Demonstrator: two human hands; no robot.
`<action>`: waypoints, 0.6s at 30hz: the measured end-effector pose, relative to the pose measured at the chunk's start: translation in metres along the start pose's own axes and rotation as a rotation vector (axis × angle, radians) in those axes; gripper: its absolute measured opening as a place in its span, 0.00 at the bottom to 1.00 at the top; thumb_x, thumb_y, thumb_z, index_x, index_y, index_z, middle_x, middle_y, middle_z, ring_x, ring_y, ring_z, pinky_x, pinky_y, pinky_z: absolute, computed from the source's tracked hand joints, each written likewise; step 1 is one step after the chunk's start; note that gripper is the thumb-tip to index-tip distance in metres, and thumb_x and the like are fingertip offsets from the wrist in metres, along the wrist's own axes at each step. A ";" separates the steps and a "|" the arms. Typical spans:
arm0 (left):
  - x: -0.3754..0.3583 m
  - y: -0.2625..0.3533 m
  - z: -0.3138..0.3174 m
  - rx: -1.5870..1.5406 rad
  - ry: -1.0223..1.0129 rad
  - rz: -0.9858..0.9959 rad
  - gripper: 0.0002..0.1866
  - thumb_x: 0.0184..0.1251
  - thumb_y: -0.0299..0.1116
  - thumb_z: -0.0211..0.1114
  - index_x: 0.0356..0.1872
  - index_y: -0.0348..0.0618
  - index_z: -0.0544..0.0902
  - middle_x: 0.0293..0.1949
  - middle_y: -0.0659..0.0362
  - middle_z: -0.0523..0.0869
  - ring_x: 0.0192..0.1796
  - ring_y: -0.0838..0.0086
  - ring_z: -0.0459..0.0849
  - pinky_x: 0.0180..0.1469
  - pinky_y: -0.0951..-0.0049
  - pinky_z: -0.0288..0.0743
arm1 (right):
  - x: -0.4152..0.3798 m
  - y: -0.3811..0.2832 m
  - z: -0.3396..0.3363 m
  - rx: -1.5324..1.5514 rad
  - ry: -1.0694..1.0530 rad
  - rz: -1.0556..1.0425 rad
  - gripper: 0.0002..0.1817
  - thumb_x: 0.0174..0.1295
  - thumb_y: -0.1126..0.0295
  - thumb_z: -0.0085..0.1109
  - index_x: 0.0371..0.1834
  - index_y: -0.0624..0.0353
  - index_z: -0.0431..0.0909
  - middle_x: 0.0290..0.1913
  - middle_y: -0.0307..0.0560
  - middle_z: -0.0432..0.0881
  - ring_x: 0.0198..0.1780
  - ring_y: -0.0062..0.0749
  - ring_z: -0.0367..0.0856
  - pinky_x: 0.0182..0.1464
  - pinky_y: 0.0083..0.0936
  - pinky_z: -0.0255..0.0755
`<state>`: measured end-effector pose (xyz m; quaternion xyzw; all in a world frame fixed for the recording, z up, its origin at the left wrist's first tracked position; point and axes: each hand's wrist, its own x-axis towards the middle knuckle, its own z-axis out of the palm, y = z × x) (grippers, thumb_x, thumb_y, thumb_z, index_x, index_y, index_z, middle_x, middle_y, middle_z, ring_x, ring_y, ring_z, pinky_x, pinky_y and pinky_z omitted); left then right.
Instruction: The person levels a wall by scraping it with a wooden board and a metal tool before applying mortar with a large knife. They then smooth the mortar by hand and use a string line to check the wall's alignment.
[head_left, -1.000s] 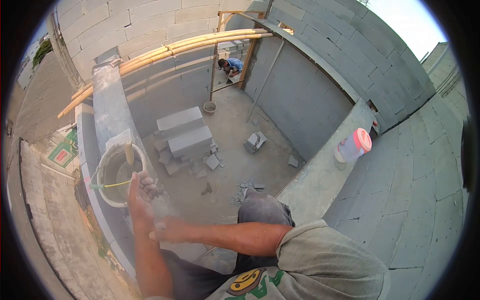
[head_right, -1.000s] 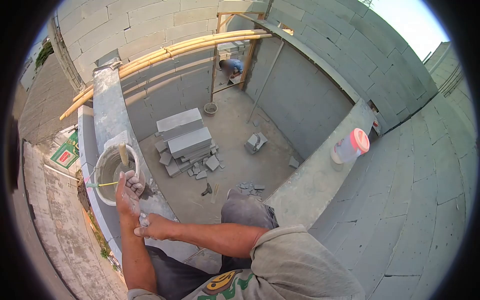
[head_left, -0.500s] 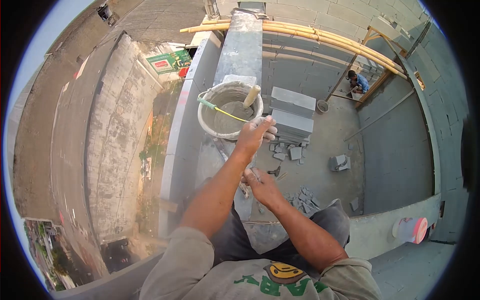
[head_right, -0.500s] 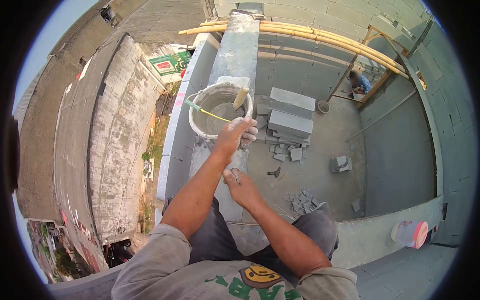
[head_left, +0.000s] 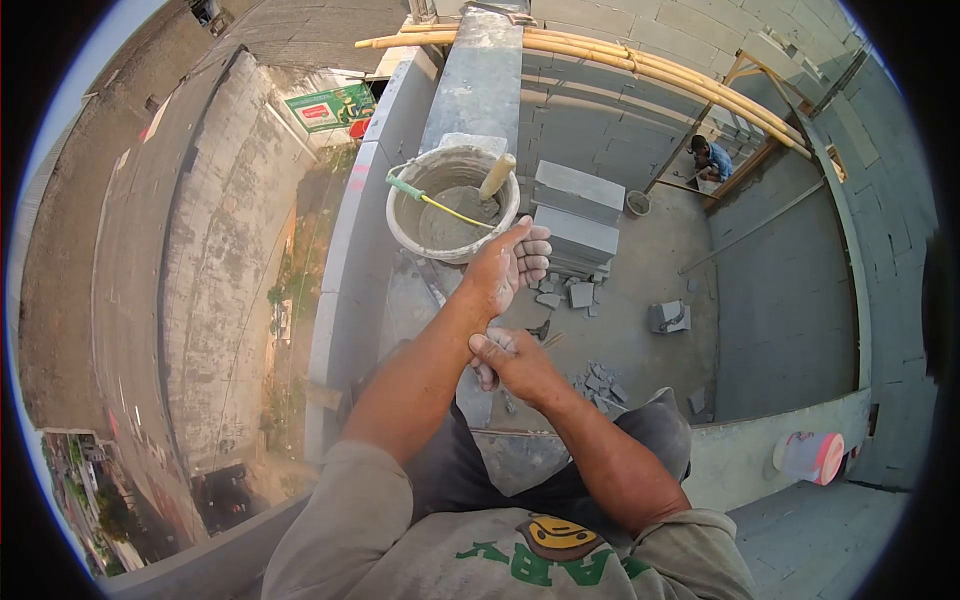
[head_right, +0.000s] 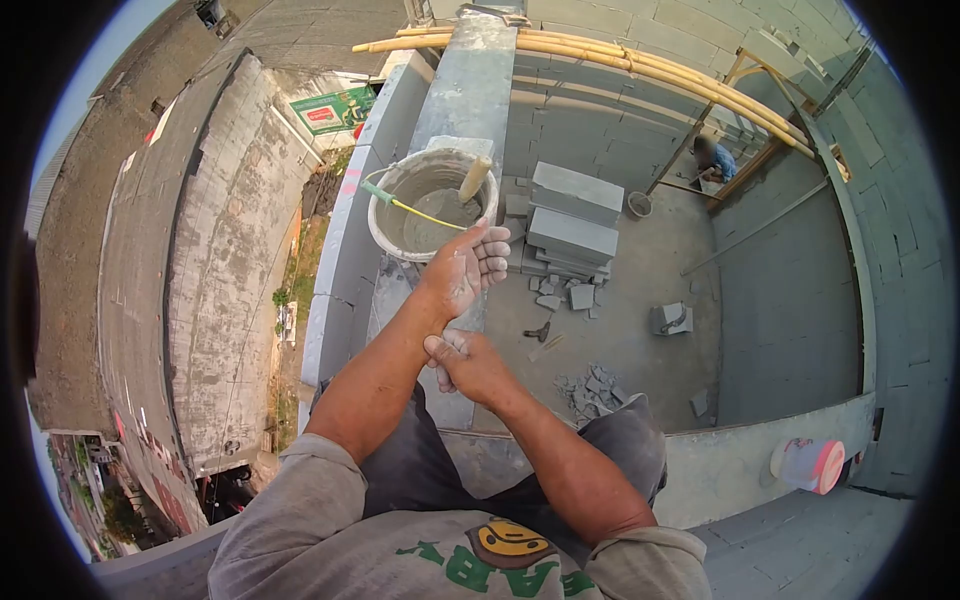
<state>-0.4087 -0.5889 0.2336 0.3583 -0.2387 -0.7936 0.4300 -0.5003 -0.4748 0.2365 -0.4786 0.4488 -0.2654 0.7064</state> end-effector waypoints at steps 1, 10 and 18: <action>0.000 0.000 0.001 0.005 -0.010 -0.015 0.20 0.73 0.49 0.57 0.47 0.41 0.81 0.32 0.64 0.84 0.33 0.78 0.82 0.41 0.75 0.78 | 0.000 -0.002 0.001 0.004 0.016 -0.003 0.21 0.73 0.55 0.51 0.30 0.63 0.76 0.20 0.40 0.75 0.21 0.25 0.73 0.27 0.24 0.69; 0.003 -0.007 0.007 0.366 0.093 0.033 0.22 0.70 0.48 0.59 0.49 0.37 0.80 0.33 0.60 0.82 0.33 0.79 0.80 0.38 0.78 0.75 | -0.006 -0.006 0.000 -0.564 0.280 -0.174 0.17 0.67 0.59 0.52 0.35 0.64 0.80 0.34 0.64 0.83 0.43 0.61 0.81 0.48 0.52 0.71; 0.001 -0.002 0.004 0.499 0.143 0.094 0.19 0.70 0.47 0.61 0.46 0.40 0.82 0.33 0.63 0.85 0.32 0.80 0.83 0.37 0.77 0.77 | -0.021 -0.026 -0.015 -0.828 0.296 -0.134 0.15 0.68 0.61 0.50 0.41 0.64 0.78 0.34 0.64 0.83 0.40 0.58 0.83 0.44 0.51 0.74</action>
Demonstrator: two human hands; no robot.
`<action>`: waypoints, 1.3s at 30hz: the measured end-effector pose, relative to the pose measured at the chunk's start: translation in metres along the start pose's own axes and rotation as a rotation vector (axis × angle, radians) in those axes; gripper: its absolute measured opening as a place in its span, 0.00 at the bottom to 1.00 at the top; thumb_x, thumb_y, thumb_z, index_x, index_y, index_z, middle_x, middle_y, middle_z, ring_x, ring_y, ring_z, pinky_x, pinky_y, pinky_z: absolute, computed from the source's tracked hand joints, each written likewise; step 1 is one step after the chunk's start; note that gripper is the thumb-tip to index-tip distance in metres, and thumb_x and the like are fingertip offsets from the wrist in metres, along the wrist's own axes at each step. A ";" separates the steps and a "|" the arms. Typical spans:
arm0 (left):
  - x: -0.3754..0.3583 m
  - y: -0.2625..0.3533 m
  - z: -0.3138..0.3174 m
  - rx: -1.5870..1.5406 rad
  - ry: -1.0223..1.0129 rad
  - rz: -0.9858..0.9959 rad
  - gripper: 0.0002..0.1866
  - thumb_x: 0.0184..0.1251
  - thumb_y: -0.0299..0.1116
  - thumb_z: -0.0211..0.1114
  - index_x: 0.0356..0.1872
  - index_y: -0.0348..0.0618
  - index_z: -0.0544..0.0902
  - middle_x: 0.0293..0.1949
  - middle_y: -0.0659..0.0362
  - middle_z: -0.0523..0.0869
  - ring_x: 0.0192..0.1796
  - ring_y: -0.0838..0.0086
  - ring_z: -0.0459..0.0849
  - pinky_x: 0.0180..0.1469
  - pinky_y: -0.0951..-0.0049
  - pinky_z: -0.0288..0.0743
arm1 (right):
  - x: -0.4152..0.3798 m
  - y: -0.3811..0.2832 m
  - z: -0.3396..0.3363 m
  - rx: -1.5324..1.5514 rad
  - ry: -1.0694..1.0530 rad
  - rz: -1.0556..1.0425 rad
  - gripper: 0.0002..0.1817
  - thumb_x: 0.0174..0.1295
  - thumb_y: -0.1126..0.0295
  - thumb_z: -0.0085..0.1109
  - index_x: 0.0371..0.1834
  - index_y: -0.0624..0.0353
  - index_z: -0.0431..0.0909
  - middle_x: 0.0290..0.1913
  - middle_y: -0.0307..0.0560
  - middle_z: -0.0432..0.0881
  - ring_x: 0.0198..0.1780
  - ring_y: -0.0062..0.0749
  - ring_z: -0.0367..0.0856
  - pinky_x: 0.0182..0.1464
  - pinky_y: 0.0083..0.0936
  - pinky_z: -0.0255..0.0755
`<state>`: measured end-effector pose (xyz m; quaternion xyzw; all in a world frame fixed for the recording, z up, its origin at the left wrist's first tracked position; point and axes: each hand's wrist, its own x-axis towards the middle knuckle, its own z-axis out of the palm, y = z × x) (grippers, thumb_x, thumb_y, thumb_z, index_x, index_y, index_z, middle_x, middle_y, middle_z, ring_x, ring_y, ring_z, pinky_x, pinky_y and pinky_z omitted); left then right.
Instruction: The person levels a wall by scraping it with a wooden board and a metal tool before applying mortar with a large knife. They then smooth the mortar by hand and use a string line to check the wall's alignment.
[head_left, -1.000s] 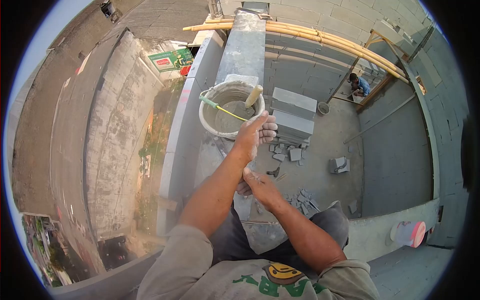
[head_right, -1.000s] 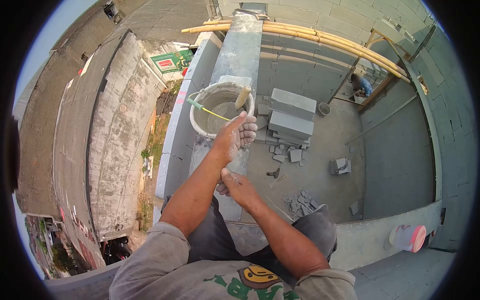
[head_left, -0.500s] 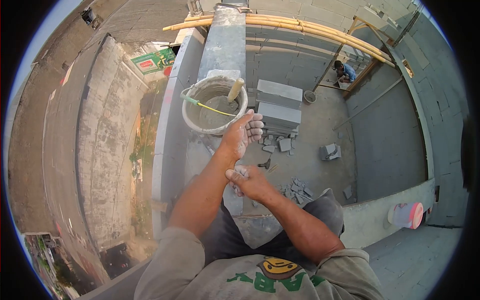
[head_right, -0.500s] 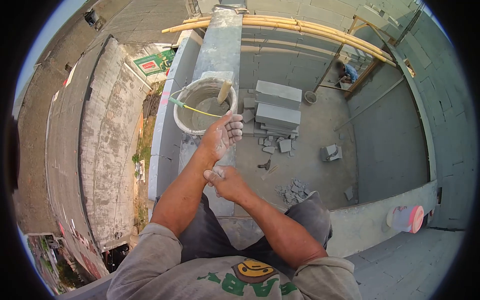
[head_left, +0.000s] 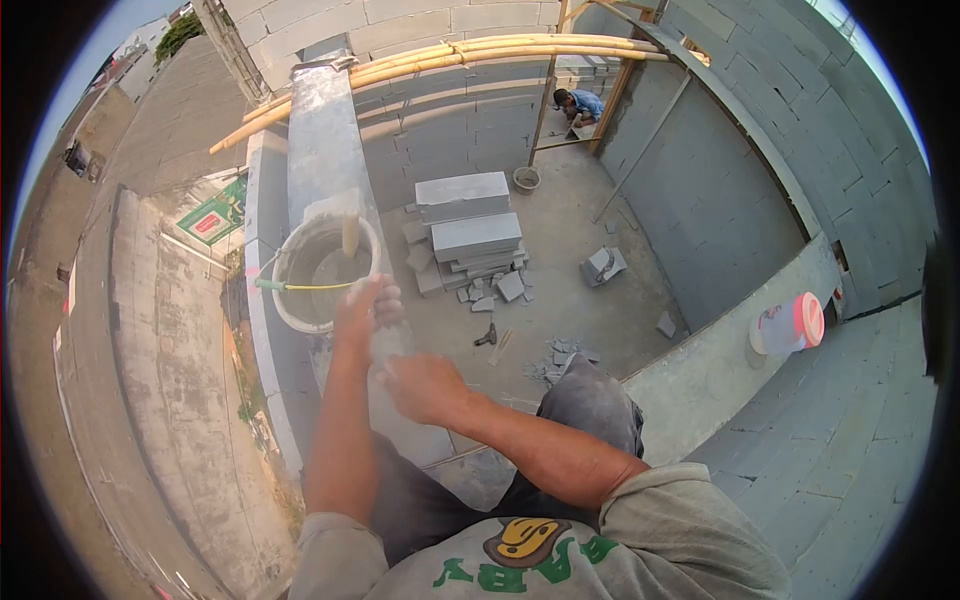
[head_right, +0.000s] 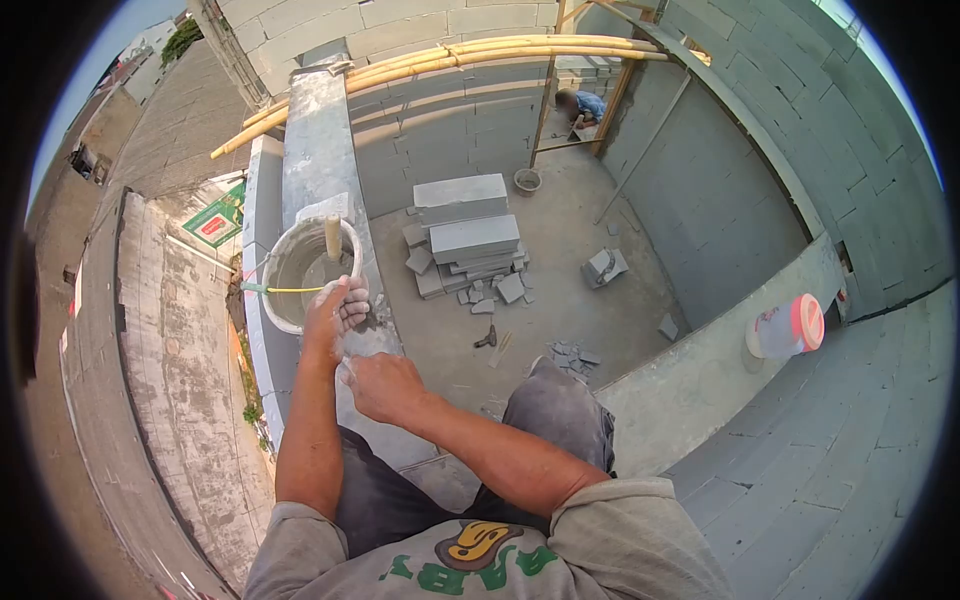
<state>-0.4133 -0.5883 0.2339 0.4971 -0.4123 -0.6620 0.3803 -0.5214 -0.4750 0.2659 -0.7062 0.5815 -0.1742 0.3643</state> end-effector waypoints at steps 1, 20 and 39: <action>0.000 -0.004 -0.014 0.024 0.031 0.016 0.19 0.70 0.47 0.61 0.46 0.40 0.82 0.33 0.63 0.85 0.32 0.80 0.83 0.37 0.77 0.77 | -0.001 -0.001 -0.003 0.020 -0.003 -0.037 0.15 0.68 0.61 0.50 0.41 0.64 0.78 0.34 0.64 0.83 0.40 0.58 0.83 0.44 0.51 0.74; -0.106 -0.038 -0.054 1.352 0.369 0.559 0.16 0.76 0.38 0.52 0.50 0.34 0.80 0.46 0.45 0.83 0.50 0.52 0.81 0.54 0.59 0.73 | -0.060 0.040 -0.071 0.145 0.138 -0.074 0.14 0.58 0.67 0.58 0.42 0.68 0.76 0.34 0.61 0.85 0.38 0.52 0.86 0.43 0.43 0.78; -0.025 -0.069 -0.079 1.498 0.179 0.218 0.23 0.76 0.48 0.50 0.48 0.35 0.79 0.45 0.45 0.83 0.48 0.54 0.82 0.52 0.59 0.73 | -0.062 0.081 -0.073 0.148 0.001 -0.021 0.17 0.60 0.64 0.59 0.45 0.68 0.77 0.35 0.61 0.85 0.41 0.53 0.86 0.46 0.44 0.77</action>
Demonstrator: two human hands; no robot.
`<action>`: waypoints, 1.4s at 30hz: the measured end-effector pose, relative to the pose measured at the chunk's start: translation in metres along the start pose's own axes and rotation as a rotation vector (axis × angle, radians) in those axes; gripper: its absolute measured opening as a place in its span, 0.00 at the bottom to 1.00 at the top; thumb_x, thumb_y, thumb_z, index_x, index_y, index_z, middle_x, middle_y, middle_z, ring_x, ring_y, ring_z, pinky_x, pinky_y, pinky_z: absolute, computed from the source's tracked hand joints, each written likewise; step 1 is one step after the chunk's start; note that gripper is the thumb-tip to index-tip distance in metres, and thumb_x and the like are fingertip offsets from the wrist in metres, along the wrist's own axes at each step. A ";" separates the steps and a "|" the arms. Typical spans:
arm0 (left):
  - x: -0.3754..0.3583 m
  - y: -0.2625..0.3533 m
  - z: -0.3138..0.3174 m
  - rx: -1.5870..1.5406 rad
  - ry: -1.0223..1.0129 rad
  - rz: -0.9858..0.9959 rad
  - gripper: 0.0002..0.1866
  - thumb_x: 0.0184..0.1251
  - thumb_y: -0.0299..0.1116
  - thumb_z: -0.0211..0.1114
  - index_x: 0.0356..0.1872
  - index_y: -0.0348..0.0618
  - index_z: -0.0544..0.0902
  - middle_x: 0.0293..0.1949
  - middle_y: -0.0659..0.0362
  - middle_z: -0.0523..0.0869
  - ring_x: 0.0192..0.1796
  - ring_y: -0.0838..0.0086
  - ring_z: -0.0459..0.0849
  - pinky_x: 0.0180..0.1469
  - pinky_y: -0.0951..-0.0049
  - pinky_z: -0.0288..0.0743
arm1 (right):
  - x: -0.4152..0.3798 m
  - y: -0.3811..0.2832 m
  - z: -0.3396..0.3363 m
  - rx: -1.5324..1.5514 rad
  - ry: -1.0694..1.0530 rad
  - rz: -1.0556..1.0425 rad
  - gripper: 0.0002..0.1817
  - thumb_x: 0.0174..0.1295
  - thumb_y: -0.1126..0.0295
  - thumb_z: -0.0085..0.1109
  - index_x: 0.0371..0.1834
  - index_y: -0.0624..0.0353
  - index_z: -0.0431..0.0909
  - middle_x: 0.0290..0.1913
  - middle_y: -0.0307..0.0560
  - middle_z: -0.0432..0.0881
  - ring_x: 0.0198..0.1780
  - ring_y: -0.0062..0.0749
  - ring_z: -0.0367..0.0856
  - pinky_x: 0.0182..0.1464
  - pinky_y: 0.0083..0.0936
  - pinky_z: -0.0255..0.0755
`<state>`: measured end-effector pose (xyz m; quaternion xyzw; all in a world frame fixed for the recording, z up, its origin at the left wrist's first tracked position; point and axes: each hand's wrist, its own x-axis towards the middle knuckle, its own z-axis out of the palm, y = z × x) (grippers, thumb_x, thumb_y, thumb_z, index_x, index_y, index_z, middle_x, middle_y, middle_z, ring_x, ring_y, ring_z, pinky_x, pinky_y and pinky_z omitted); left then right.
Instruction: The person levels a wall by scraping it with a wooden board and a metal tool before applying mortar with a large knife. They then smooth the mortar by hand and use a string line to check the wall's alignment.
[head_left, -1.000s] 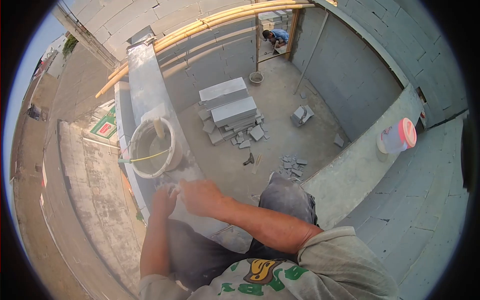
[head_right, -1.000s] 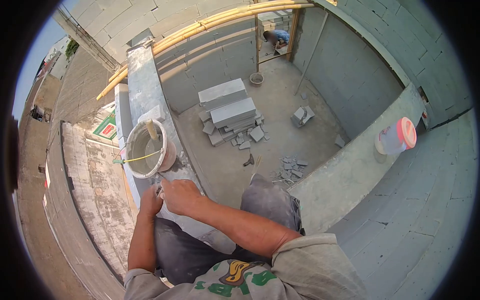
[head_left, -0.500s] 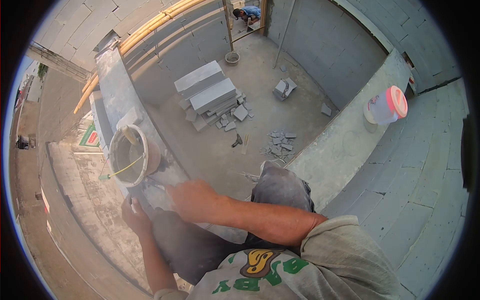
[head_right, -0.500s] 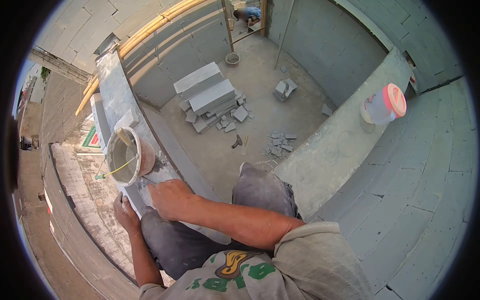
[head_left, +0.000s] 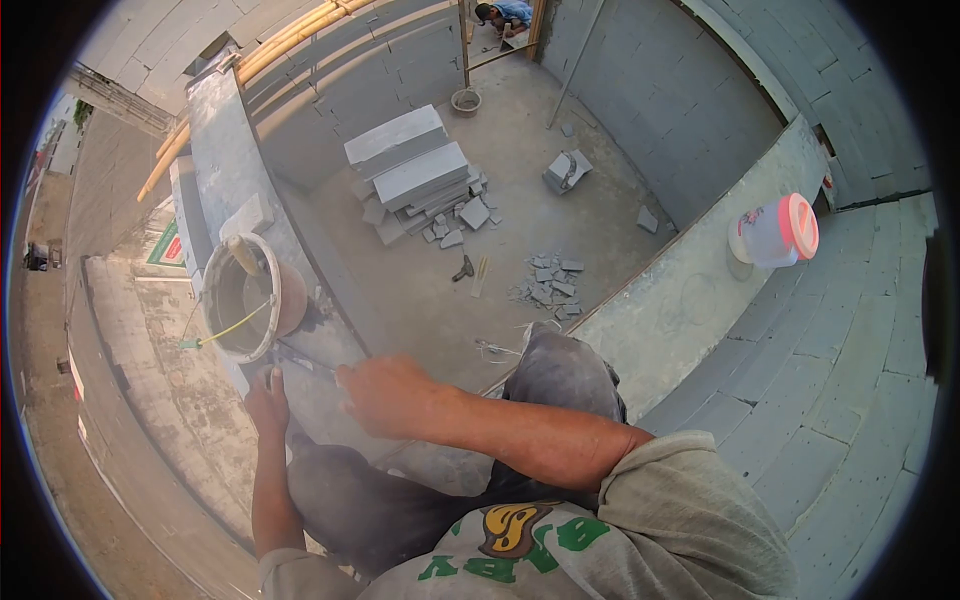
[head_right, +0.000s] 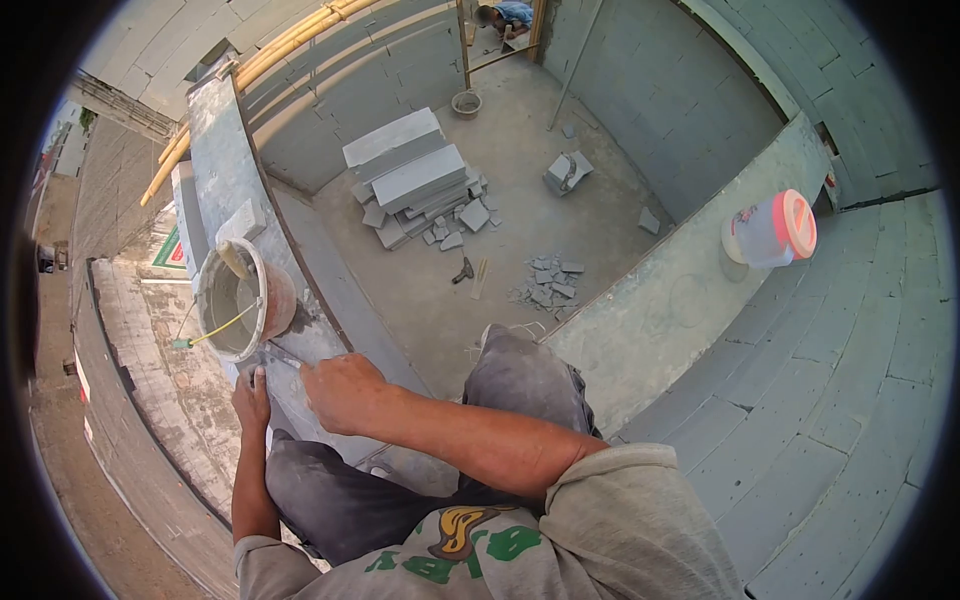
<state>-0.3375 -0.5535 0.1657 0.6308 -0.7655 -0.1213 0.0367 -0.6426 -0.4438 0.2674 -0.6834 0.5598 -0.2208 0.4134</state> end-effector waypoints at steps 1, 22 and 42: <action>-0.004 -0.005 -0.004 0.007 0.006 0.005 0.23 0.76 0.48 0.50 0.48 0.35 0.79 0.45 0.45 0.83 0.48 0.54 0.82 0.52 0.59 0.73 | 0.000 0.000 -0.002 0.004 0.008 -0.006 0.17 0.60 0.64 0.59 0.45 0.68 0.77 0.35 0.61 0.85 0.41 0.53 0.86 0.46 0.44 0.77; -0.014 -0.022 0.001 -0.432 0.172 -0.361 0.21 0.74 0.50 0.55 0.37 0.38 0.80 0.33 0.54 0.83 0.36 0.65 0.83 0.40 0.65 0.74 | 0.010 -0.011 -0.007 -0.089 -0.024 -0.051 0.17 0.65 0.59 0.56 0.45 0.65 0.74 0.35 0.59 0.84 0.42 0.55 0.84 0.45 0.48 0.75; -0.060 -0.060 -0.009 -0.393 0.330 -0.190 0.22 0.76 0.45 0.54 0.50 0.32 0.80 0.40 0.52 0.84 0.39 0.70 0.84 0.47 0.71 0.75 | 0.007 -0.026 -0.012 -0.088 0.055 -0.002 0.17 0.65 0.59 0.57 0.45 0.64 0.74 0.38 0.58 0.84 0.44 0.55 0.83 0.48 0.47 0.75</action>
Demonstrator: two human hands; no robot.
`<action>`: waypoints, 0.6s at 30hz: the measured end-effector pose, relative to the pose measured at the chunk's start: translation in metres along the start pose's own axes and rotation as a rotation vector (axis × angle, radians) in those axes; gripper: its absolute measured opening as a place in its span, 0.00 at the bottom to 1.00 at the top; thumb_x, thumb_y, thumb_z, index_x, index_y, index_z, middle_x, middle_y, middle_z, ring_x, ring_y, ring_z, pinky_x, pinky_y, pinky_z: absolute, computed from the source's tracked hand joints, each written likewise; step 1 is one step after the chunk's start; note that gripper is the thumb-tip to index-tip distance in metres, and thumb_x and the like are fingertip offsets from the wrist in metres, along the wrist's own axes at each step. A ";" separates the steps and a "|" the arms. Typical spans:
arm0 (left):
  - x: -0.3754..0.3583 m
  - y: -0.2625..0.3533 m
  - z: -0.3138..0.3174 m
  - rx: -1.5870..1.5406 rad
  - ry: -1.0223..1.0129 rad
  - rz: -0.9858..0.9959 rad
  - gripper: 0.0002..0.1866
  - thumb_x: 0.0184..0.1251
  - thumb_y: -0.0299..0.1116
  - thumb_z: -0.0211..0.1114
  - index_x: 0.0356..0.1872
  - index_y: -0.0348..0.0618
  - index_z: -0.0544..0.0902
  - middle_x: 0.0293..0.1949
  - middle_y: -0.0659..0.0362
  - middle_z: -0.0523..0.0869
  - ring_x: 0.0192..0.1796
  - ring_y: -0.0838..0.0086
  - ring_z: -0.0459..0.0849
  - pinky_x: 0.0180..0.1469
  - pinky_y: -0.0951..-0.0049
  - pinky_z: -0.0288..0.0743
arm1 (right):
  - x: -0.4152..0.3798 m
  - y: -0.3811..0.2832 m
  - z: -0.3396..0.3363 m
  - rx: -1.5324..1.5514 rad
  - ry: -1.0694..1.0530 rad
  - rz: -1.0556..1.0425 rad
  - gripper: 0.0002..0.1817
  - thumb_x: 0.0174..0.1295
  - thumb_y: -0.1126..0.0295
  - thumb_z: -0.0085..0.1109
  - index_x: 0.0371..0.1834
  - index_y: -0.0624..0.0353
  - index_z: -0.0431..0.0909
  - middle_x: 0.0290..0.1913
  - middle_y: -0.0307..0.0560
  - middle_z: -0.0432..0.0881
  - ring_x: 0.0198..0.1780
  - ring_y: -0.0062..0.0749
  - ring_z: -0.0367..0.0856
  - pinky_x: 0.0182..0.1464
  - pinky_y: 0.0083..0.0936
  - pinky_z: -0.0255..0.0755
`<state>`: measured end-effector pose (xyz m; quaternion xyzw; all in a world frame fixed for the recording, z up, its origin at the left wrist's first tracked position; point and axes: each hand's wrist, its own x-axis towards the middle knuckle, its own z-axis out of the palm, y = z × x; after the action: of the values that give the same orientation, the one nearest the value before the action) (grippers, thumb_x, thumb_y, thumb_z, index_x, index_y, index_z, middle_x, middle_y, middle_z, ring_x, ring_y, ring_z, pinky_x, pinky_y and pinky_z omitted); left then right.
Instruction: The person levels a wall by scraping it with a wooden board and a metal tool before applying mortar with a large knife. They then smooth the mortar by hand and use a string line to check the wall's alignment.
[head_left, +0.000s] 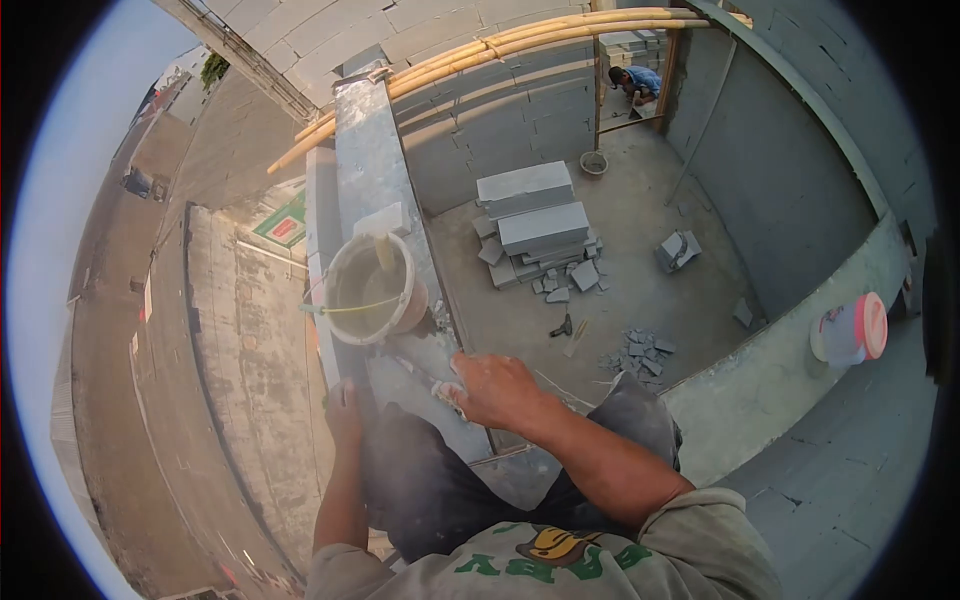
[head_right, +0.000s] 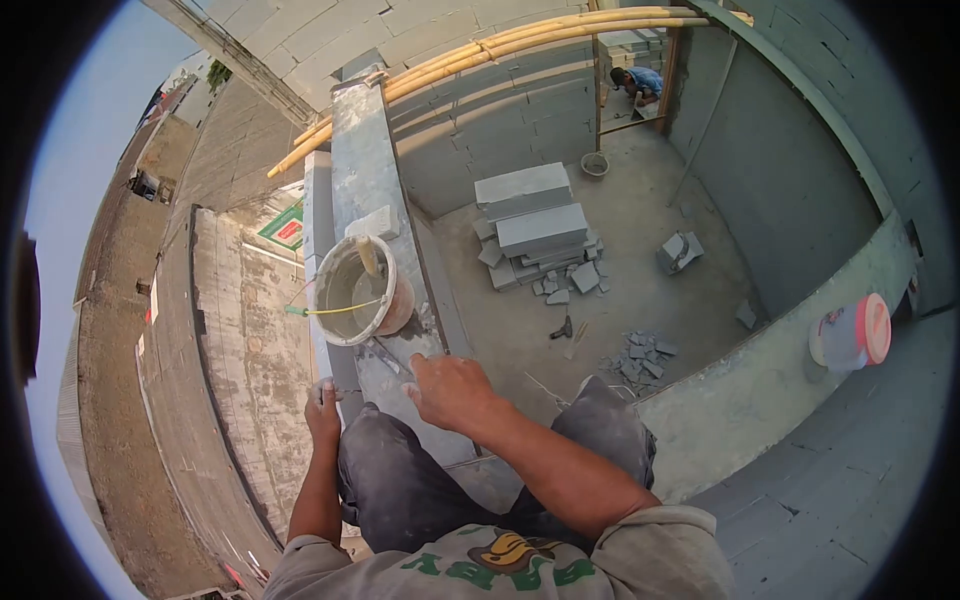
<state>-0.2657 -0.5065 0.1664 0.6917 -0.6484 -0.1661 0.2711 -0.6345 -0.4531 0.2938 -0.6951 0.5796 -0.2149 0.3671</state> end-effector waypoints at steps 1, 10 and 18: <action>0.002 0.013 0.005 -0.026 -0.002 -0.001 0.22 0.76 0.44 0.54 0.51 0.32 0.80 0.41 0.52 0.84 0.40 0.70 0.83 0.47 0.71 0.75 | -0.001 0.000 0.001 -0.002 -0.012 0.040 0.17 0.65 0.59 0.57 0.45 0.64 0.74 0.38 0.58 0.84 0.44 0.55 0.83 0.48 0.47 0.75; 0.019 0.044 0.023 -0.178 -0.039 -0.010 0.27 0.79 0.49 0.46 0.52 0.30 0.78 0.43 0.49 0.83 0.44 0.68 0.81 0.52 0.69 0.73 | 0.001 0.005 0.016 -0.010 -0.125 0.009 0.18 0.65 0.61 0.57 0.48 0.65 0.75 0.40 0.57 0.84 0.46 0.54 0.83 0.49 0.47 0.75; 0.063 0.047 0.073 0.005 -0.185 0.073 0.29 0.78 0.52 0.45 0.49 0.30 0.79 0.38 0.48 0.84 0.38 0.66 0.83 0.46 0.69 0.75 | 0.005 -0.005 0.023 -0.050 -0.098 -0.021 0.18 0.65 0.60 0.57 0.48 0.65 0.75 0.39 0.58 0.84 0.45 0.54 0.84 0.49 0.45 0.75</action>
<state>-0.3401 -0.5810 0.1436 0.6501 -0.6959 -0.2173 0.2142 -0.6139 -0.4519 0.2822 -0.7198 0.5587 -0.1699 0.3754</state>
